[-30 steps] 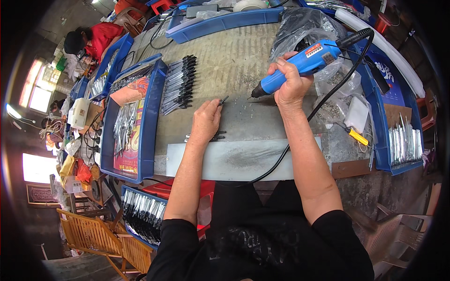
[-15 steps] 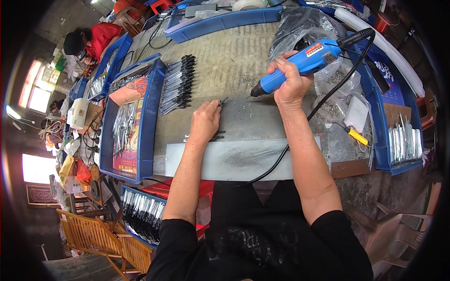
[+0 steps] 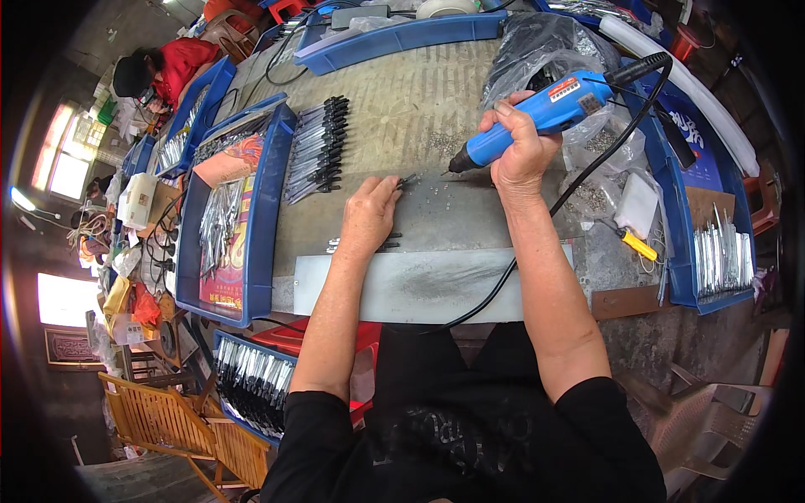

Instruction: The person fastens parts onto compasses using an electric screwdriver, then stacks the compasses into a tray by hand.

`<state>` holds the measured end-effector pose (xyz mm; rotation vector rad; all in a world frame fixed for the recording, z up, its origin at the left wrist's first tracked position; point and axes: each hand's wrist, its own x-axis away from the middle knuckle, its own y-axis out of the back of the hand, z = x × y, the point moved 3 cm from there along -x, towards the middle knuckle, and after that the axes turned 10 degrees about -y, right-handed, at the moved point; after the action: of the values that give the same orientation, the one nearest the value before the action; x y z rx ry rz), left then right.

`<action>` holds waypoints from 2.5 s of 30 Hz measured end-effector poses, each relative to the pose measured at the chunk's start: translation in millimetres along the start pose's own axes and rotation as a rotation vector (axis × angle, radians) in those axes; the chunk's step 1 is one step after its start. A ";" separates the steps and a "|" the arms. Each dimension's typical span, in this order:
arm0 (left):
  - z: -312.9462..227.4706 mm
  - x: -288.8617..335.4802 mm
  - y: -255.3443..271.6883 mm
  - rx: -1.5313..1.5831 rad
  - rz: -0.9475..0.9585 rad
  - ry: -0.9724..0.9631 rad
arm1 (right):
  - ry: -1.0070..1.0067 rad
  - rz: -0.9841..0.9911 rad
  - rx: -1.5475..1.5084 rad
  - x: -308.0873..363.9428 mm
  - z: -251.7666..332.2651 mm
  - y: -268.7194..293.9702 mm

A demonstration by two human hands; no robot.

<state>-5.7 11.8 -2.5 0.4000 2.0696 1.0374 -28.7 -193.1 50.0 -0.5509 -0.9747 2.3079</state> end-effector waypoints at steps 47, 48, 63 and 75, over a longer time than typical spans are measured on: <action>-2.2 -2.8 -1.6 0.009 0.037 -0.088 | 0.016 -0.002 0.041 -1.1 -1.6 1.0; -2.2 -3.0 -1.8 0.010 0.036 -0.088 | 0.019 0.003 0.038 -1.3 -1.7 1.3; 3.8 0.6 -5.1 0.077 -0.004 -0.027 | -0.097 0.148 0.168 19.1 -19.3 -32.0; 6.0 3.2 -7.2 0.070 0.014 0.028 | -0.095 0.296 0.374 27.8 -35.8 -60.4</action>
<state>-2.8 12.4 -12.0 0.4375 2.1351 0.9861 -8.9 -122.3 67.7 -0.4537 -0.5026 2.7157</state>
